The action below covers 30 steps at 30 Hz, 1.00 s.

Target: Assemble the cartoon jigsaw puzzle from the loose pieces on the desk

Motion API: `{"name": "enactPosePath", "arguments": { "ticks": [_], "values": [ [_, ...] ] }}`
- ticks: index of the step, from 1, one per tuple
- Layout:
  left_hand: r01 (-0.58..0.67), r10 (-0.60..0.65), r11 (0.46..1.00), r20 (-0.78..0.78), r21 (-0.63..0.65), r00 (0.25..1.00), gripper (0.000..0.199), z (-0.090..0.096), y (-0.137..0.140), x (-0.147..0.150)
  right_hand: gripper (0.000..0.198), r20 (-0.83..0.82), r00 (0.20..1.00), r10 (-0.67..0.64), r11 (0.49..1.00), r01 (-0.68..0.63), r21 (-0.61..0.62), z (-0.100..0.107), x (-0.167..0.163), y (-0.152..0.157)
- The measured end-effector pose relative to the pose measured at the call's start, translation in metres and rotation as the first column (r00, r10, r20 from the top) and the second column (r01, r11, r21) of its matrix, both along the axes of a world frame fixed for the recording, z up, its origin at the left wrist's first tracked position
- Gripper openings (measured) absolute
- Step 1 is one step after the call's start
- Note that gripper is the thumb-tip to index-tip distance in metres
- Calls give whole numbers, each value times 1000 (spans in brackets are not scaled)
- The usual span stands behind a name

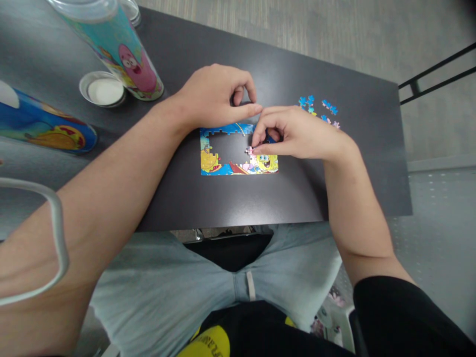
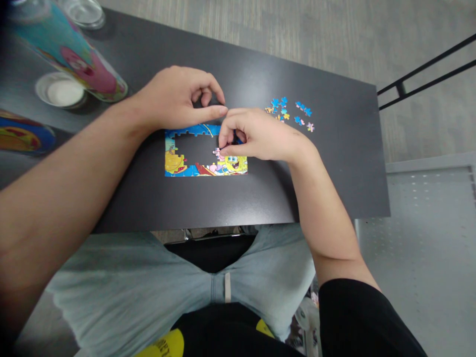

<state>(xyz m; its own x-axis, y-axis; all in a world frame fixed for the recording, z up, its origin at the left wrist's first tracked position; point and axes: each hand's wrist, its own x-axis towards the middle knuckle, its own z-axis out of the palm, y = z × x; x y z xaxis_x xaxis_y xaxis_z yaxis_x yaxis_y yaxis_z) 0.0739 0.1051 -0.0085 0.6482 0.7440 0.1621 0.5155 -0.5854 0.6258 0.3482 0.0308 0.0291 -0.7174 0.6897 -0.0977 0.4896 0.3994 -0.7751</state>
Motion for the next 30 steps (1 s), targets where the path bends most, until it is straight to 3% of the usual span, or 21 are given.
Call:
{"name": "enactPosePath", "arguments": {
  "ticks": [10, 14, 17, 26, 30],
  "values": [
    [3, -3, 1000, 21, 27, 1000, 36, 3, -3, 1, 45, 60, 995, -73, 992, 79, -103, 13, -8, -4],
    [-7, 8, 999, -16, 33, 1000, 24, 6, -6, 1, 41, 44, 998, -44, 997, 47, -69, 10, -5, -4],
    [-2, 2, 1000, -14, 29, 1000, 27, 7, -5, 2, 37, 43, 999, -26, 998, 28, -53, 9, -5, -4],
    [11, -12, 999, 15, 30, 1000, 36, 6, -4, 3, 41, 64, 993, -96, 974, 107, -201, 13, -7, -10],
    [13, -13, 1000, 23, 16, 1000, 27, 7, -6, 3, 33, 19, 992, -121, 963, 122, -238, 10, -5, -12]
  ]
}}
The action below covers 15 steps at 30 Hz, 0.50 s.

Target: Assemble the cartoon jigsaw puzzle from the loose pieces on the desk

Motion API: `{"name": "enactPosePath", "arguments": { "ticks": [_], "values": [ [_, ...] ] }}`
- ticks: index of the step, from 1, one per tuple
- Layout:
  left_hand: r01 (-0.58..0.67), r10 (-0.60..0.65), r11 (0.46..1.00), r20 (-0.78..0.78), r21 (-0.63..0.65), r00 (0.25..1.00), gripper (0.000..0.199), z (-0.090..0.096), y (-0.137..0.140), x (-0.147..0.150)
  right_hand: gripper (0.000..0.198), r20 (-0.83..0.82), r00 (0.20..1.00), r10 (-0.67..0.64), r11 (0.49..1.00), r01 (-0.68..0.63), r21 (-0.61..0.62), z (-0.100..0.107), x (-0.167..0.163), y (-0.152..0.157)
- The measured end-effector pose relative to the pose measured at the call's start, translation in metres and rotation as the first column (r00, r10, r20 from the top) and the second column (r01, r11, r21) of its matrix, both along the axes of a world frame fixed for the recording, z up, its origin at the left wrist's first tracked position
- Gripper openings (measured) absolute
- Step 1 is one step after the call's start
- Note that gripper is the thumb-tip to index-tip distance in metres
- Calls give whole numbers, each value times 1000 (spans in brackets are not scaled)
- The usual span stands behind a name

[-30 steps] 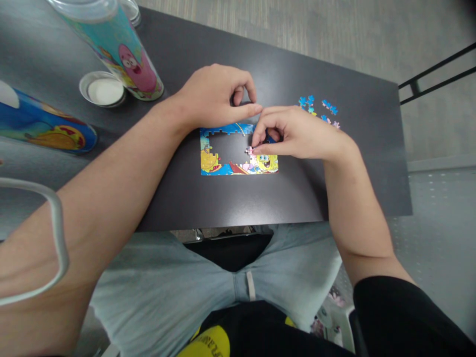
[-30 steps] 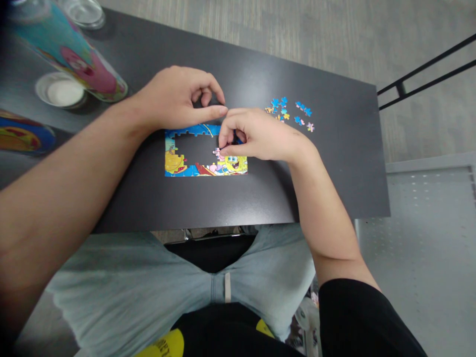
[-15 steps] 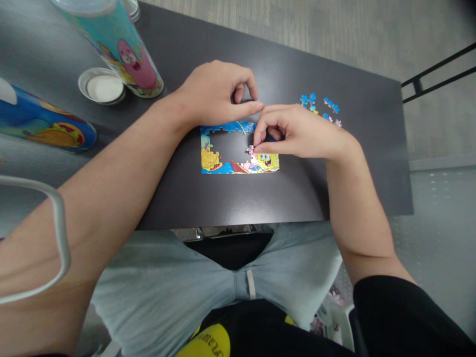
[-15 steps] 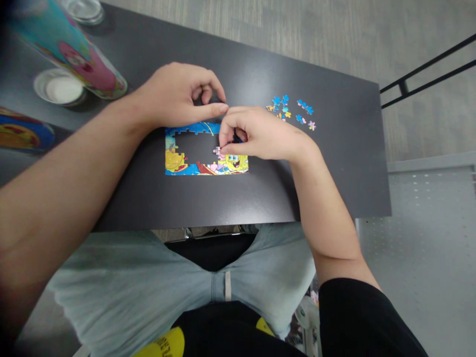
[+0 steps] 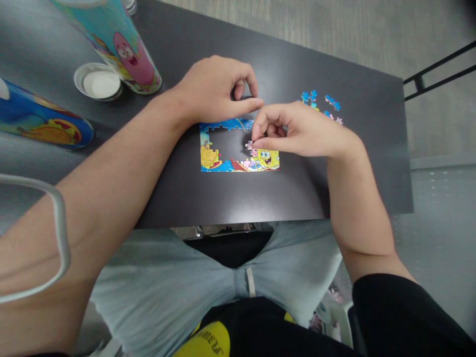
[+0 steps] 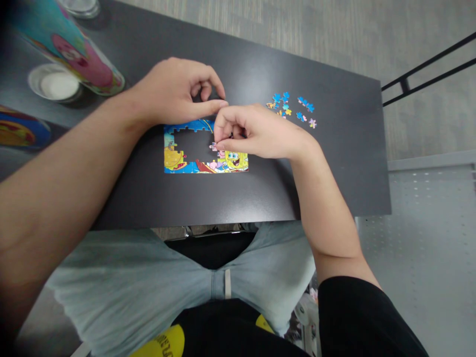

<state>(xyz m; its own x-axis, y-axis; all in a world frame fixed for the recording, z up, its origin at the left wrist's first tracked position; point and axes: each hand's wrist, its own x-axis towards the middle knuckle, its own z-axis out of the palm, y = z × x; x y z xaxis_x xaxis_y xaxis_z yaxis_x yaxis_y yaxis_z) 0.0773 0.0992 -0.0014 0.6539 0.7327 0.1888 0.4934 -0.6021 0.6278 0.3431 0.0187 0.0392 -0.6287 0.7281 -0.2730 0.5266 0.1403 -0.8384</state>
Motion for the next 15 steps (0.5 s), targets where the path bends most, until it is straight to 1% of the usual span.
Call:
{"name": "enactPosePath", "arguments": {
  "ticks": [2, 7, 9, 12, 15],
  "values": [
    [-5, 5, 1000, -5, -7, 1000, 26, 0, 1, 0, 32, -30, 1000, 0, 1000, 0, -10, 0, -1, -1],
    [7, -7, 1000, -1, 5, 1000, 34, -2, 3, -2, 30, -93, 995, 21, 1000, -22, -15, 3, -6, -3],
    [7, -7, 1000, 6, 17, 1000, 31, -3, 3, -3, 33, -106, 994, 33, 999, -30, 22, 2, -7, -3],
    [4, -4, 999, 16, 46, 1000, 25, -4, 0, -3, 33, -131, 989, 75, 992, -61, 112, -3, -6, -3],
    [10, -15, 997, 62, 77, 998, 21, -7, -1, -2, 26, -169, 982, 79, 991, -60, 120, -8, -7, -4]
  ]
}}
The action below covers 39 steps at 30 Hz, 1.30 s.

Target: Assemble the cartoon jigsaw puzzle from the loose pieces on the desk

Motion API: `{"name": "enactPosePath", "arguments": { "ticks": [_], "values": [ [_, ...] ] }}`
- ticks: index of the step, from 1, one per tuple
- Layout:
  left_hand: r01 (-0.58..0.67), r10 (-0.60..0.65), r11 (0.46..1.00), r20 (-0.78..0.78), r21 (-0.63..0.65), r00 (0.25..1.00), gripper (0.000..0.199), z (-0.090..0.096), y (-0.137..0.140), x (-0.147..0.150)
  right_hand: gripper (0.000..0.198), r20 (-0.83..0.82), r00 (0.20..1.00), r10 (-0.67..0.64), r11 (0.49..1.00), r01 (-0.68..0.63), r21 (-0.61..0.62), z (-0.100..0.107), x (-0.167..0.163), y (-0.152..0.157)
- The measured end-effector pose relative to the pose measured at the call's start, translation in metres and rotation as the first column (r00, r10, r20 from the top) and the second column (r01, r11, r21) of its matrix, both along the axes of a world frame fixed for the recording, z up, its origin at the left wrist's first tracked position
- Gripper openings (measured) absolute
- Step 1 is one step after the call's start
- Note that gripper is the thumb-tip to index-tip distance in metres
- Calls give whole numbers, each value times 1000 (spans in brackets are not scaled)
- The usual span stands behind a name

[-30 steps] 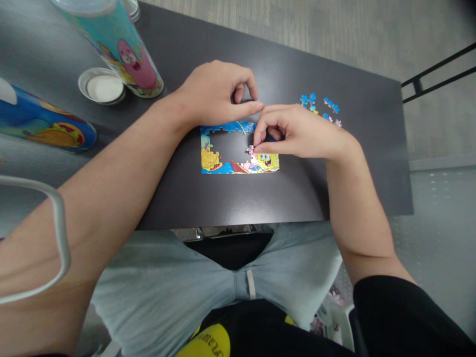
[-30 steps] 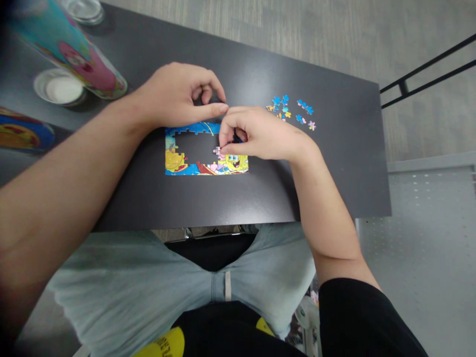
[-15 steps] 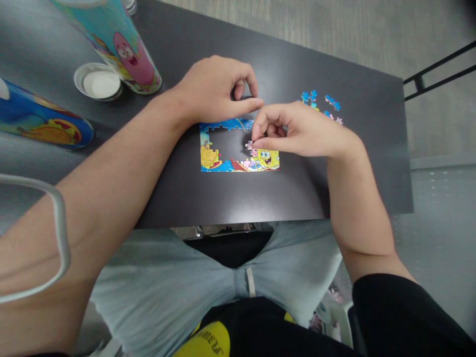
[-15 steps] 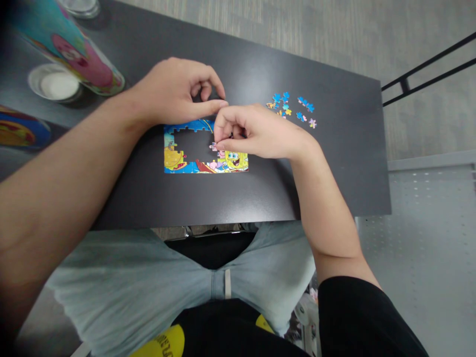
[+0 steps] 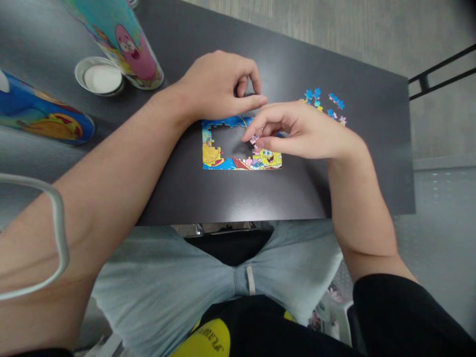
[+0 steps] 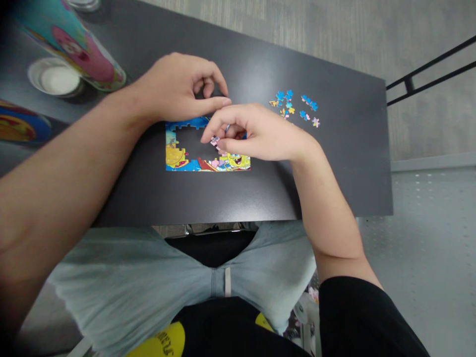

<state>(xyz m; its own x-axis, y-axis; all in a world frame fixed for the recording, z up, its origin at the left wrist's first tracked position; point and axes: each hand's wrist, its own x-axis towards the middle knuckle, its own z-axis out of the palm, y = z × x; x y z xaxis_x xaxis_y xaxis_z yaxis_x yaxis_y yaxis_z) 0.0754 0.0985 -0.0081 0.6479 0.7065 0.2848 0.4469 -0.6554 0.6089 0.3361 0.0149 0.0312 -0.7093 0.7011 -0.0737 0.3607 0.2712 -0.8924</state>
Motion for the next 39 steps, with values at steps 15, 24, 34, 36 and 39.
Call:
{"name": "enactPosePath", "arguments": {
  "ticks": [15, 24, 34, 36, 39],
  "values": [
    [2, -2, 1000, -19, -13, 1000, 27, 5, -2, 0, 16, -16, 992, -122, 990, 120, -73, 3, 9, 5],
    [-22, 19, 999, -75, -40, 997, 22, 1, 4, 2, 24, 111, 983, -146, 975, 162, -150, 5, 10, 8],
    [3, -3, 1000, 1, -11, 1000, 22, 2, -1, 0, 29, 49, 991, -124, 987, 129, -91, -6, 13, 10],
    [-4, 4, 1000, -6, -12, 1000, 22, 3, -1, 1, 29, 66, 994, -86, 996, 88, -32, -6, 14, 11],
    [-20, 19, 1000, -45, -3, 999, 23, 4, -2, 0, 27, 94, 995, -43, 997, 37, 64, -1, 14, 12]
  ]
}}
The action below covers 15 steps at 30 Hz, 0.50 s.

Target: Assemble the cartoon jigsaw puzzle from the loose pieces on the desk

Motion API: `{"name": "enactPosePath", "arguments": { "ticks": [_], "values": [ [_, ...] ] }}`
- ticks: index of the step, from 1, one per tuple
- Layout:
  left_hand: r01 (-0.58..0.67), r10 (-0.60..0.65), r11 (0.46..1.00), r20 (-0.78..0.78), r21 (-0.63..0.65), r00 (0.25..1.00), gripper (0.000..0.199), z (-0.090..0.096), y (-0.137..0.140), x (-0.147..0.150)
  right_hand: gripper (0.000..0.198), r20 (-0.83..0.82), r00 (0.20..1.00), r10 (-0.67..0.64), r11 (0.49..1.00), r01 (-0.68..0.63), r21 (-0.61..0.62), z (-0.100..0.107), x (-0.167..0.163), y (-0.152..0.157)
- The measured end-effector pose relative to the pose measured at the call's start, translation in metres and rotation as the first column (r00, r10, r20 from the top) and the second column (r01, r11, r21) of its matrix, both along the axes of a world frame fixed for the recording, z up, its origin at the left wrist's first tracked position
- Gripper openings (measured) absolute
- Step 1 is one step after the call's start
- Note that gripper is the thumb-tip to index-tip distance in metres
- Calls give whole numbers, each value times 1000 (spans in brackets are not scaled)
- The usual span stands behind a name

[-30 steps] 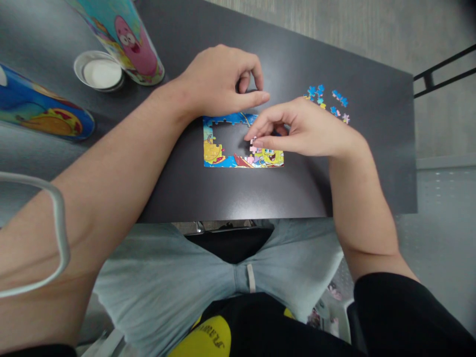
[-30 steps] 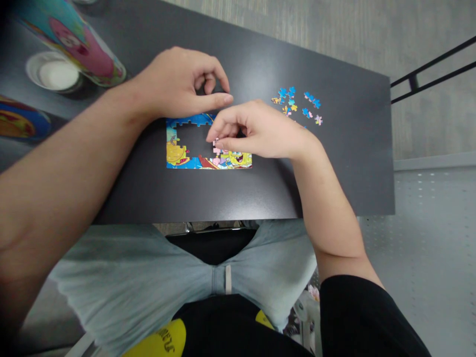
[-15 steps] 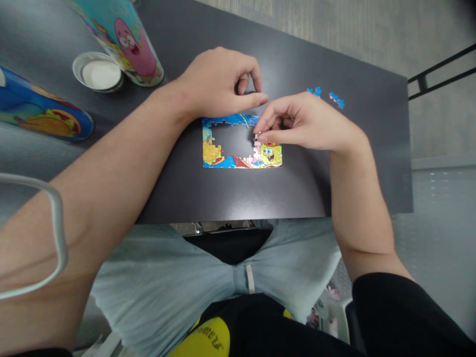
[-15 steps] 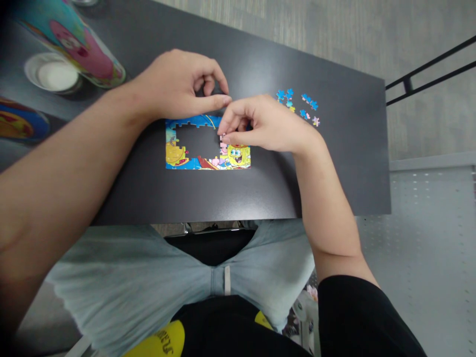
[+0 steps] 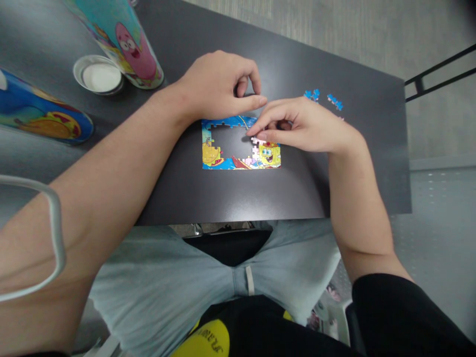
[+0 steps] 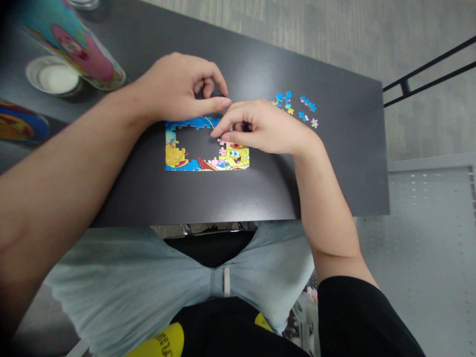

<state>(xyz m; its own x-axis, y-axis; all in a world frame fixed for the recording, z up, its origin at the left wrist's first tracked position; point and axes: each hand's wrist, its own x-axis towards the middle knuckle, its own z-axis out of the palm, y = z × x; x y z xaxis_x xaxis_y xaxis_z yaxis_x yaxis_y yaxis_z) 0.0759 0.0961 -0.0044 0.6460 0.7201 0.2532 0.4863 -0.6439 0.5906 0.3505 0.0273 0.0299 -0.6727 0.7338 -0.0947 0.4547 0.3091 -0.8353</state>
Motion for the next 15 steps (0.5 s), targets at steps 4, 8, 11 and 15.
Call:
{"name": "enactPosePath", "arguments": {
  "ticks": [4, 8, 11, 15],
  "values": [
    [-7, 7, 1000, -4, -4, 1000, 24, -1, 1, -1, 20, 92, 995, -39, 994, 29, 101, 9, 1, -1],
    [18, -17, 999, 19, -47, 1000, 27, -3, 6, 0, 30, 163, 985, -55, 997, 46, 59, 10, -2, 1],
    [4, -3, 997, 6, -74, 1000, 31, -6, 10, 1, 29, 148, 987, -55, 998, 53, 19, 8, -5, 1],
    [1, -1, 997, 2, -81, 1000, 34, -7, 13, 0, 31, 67, 993, -99, 982, 109, -155, 12, -1, -1]
  ]
}}
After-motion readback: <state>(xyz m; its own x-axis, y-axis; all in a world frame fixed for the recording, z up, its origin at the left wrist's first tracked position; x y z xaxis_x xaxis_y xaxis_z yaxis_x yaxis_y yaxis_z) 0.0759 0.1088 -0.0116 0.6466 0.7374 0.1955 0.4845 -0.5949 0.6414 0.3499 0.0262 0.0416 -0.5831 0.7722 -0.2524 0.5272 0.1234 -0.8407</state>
